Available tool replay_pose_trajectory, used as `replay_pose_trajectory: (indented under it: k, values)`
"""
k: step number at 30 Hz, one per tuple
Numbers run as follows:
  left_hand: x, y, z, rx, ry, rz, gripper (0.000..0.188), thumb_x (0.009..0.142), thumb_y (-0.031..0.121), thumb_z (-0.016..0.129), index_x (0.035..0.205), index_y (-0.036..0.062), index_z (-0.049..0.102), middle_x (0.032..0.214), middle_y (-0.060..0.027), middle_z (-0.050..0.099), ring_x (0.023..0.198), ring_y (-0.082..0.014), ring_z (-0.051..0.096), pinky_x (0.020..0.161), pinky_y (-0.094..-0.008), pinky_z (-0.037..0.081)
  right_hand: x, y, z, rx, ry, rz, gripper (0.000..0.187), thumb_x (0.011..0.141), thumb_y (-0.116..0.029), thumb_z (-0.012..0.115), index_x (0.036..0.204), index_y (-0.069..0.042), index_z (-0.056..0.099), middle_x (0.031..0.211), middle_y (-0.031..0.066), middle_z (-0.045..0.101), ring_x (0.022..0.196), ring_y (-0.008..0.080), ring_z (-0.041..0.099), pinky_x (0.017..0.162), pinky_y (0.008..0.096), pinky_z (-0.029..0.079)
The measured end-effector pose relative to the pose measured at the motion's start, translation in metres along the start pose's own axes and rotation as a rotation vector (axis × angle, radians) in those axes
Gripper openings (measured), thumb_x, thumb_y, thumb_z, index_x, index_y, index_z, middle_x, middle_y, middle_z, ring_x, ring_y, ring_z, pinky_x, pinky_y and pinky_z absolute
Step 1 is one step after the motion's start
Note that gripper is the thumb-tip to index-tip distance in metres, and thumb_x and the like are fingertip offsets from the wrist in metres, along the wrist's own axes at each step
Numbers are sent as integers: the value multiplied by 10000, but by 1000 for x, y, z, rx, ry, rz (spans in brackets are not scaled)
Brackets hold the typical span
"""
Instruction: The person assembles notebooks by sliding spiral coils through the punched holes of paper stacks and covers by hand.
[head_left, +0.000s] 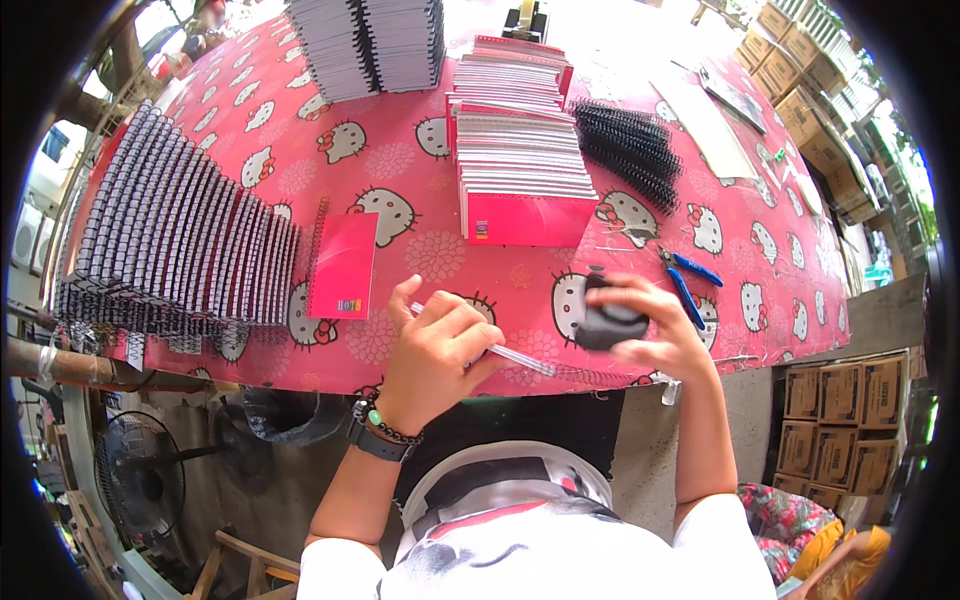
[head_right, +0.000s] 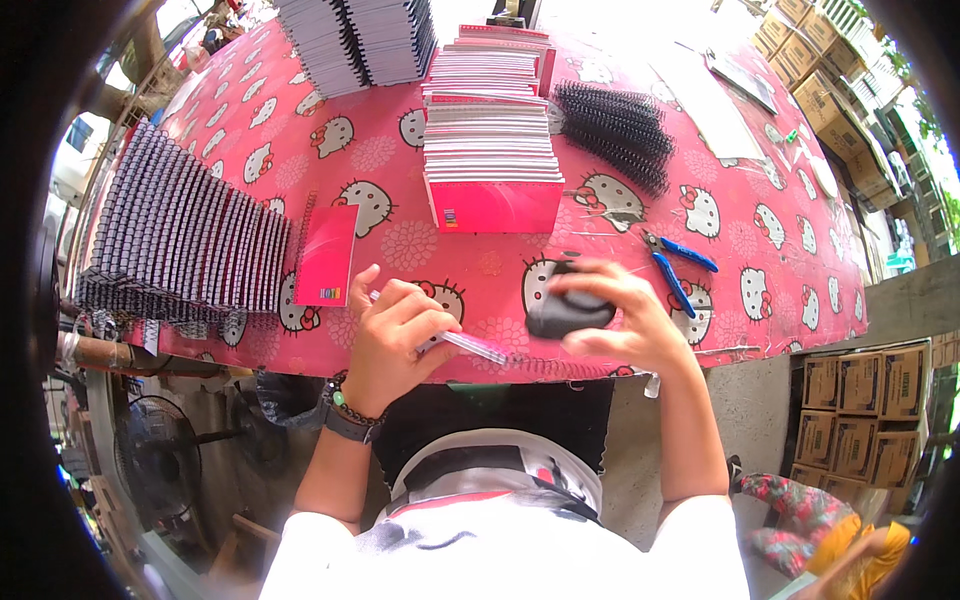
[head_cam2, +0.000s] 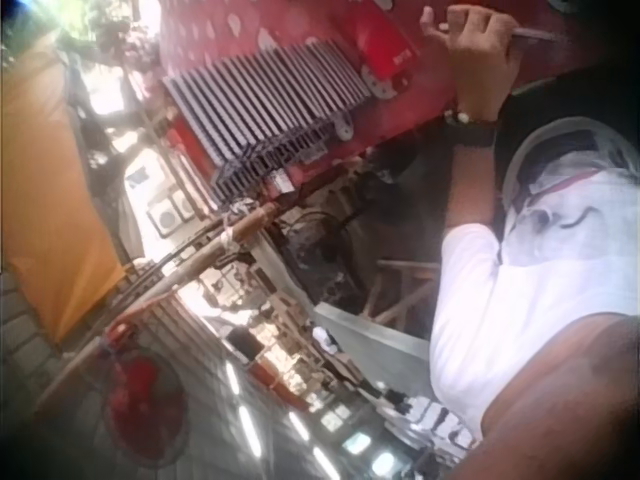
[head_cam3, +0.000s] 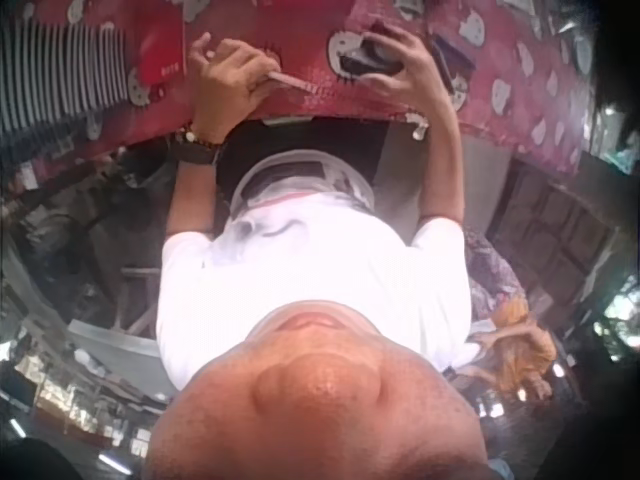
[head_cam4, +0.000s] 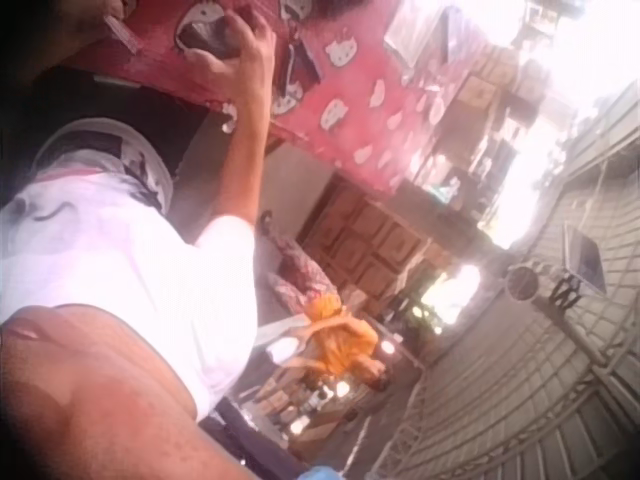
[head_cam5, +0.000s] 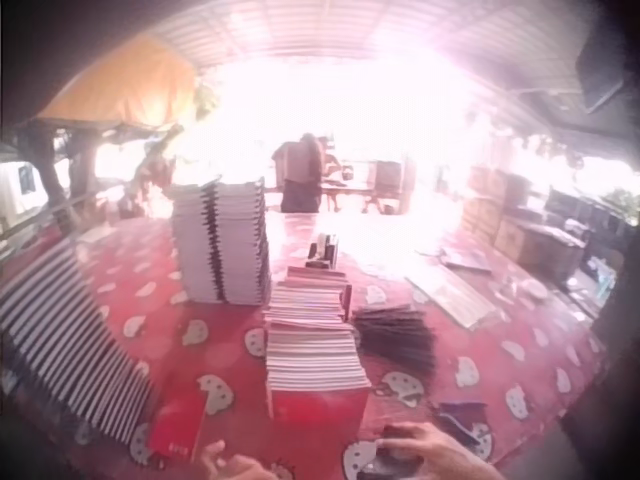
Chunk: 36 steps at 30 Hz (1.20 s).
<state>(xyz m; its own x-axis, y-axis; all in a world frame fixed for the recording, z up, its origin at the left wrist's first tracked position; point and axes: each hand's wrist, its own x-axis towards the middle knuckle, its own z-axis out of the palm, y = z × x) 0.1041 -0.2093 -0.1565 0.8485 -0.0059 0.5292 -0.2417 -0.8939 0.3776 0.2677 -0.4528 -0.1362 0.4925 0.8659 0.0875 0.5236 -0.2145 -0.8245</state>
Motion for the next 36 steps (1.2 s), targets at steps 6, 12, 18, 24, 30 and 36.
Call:
replay_pose_trajectory:
  k: [6, 12, 18, 24, 30, 36]
  values:
    - [0, 4, 2, -56, -11, 3, 231, 598, 242, 799, 748, 178, 635, 754, 59, 587, 834, -143, 558, 963, -472, 280, 17, -18, 26, 25, -52, 28, 666, 609, -566, 774, 1019, -48, 693, 1063, 142, 625, 1036, 270, 583, 899, 368, 434]
    - [0, 4, 3, -45, 3, -5, 227, 587, 231, 800, 736, 176, 637, 740, 52, 589, 819, -151, 557, 937, -456, 304, 19, -19, 29, 40, -69, 84, 589, 607, -480, 806, 1018, -73, 695, 1124, 153, 604, 1059, 293, 561, 917, 408, 425]
    - [3, 3, 3, -103, -6, -28, 461, 551, 197, 845, 953, 148, 625, 802, 20, 593, 836, -199, 565, 911, -404, 357, 29, -34, 31, 260, -179, 105, 793, 582, -673, 708, 1028, -17, 683, 1084, 132, 627, 1078, 280, 549, 939, 399, 398]
    - [-26, -17, 28, -722, 239, -418, 758, 589, 174, 884, 1198, 81, 443, 972, -62, 545, 873, -169, 555, 839, -338, 450, 40, -35, 38, 687, -256, -90, 552, 674, -477, 758, 1030, -62, 681, 1051, 153, 613, 1084, 278, 539, 920, 396, 412]
    - [-32, -22, 41, -1030, 134, -475, 505, 688, 94, 832, 947, 91, 398, 827, -32, 506, 739, -106, 528, 632, -254, 464, 50, -38, 41, 482, -178, -22, 529, 683, -468, 761, 1012, -62, 676, 953, 127, 607, 1003, 257, 548, 887, 370, 424]
    - [-28, -28, 41, -992, 130, -411, 499, 699, 104, 830, 914, 93, 380, 831, -31, 493, 742, -110, 518, 644, -264, 465, 64, -40, 41, 397, -171, 13, 525, 713, -481, 728, 1026, -62, 679, 974, 122, 615, 1017, 240, 556, 909, 360, 414]
